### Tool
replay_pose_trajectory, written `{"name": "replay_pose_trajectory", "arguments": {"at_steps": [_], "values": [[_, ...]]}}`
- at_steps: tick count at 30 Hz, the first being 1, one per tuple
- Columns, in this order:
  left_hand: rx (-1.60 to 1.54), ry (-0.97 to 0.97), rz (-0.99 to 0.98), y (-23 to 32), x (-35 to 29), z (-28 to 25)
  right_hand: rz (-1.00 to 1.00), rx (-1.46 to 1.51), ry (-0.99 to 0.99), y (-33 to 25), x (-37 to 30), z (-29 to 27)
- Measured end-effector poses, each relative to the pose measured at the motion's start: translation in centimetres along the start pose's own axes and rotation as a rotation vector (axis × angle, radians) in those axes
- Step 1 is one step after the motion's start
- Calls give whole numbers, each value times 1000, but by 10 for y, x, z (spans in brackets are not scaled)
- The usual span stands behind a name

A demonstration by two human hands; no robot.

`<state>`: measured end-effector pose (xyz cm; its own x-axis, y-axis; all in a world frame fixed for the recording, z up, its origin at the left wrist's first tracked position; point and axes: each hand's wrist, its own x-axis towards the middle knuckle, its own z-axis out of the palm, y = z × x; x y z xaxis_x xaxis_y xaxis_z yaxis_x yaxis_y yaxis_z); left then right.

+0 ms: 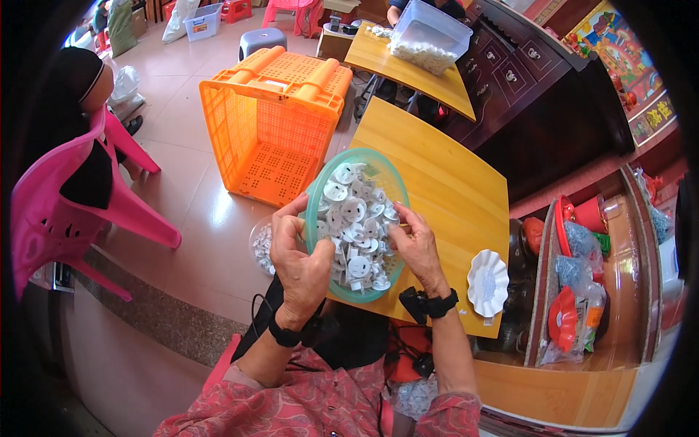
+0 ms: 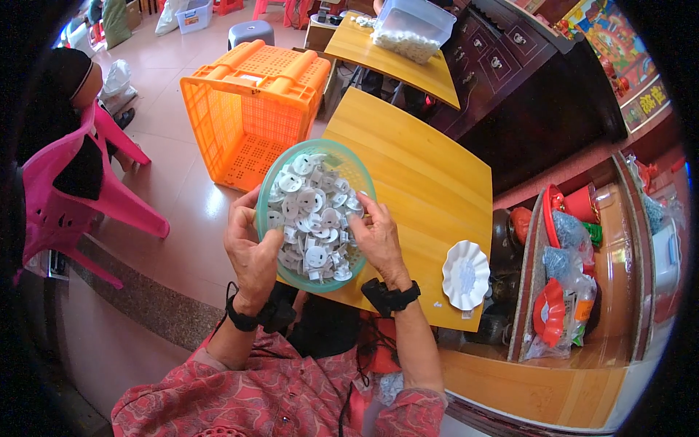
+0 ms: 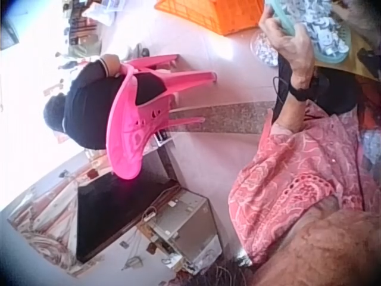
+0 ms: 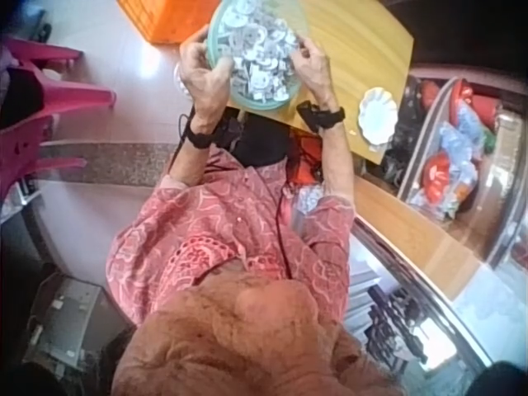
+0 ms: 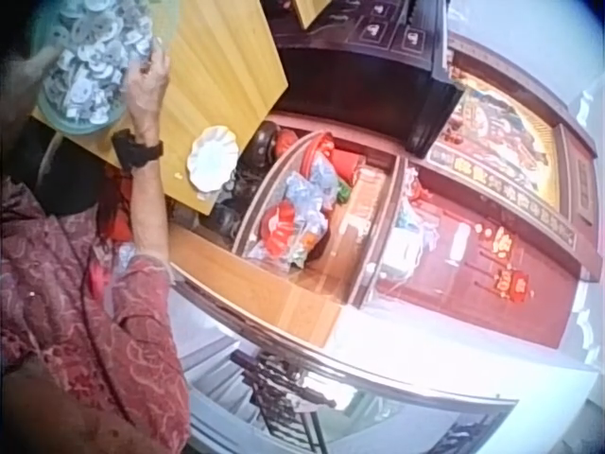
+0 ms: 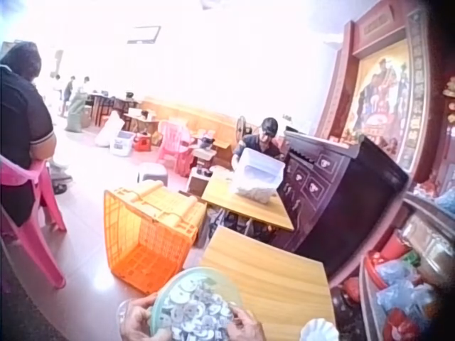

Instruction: Sorting small white plastic shoe components from a large orange crate into bowls.

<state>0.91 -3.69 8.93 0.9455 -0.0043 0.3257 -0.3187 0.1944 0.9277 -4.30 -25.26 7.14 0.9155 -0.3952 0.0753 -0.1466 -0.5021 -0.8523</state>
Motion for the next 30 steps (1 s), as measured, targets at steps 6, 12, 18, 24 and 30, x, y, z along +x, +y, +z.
{"name": "replay_pose_trajectory", "arguments": {"at_steps": [6,12,18,24,30], "values": [[10,-12,11,-2,-3,-1,37,15,33,-1,1,5],[-10,-4,-14,-4,-2,-2,196,440,-35,5,-3,-11],[-12,0,-8,-1,-2,-3,189,397,-51,2,-6,-13],[2,-11,1,-5,-2,-6,165,431,-17,5,-13,-17],[31,-18,13,-2,-5,-5,213,330,35,-2,-15,-7]]}}
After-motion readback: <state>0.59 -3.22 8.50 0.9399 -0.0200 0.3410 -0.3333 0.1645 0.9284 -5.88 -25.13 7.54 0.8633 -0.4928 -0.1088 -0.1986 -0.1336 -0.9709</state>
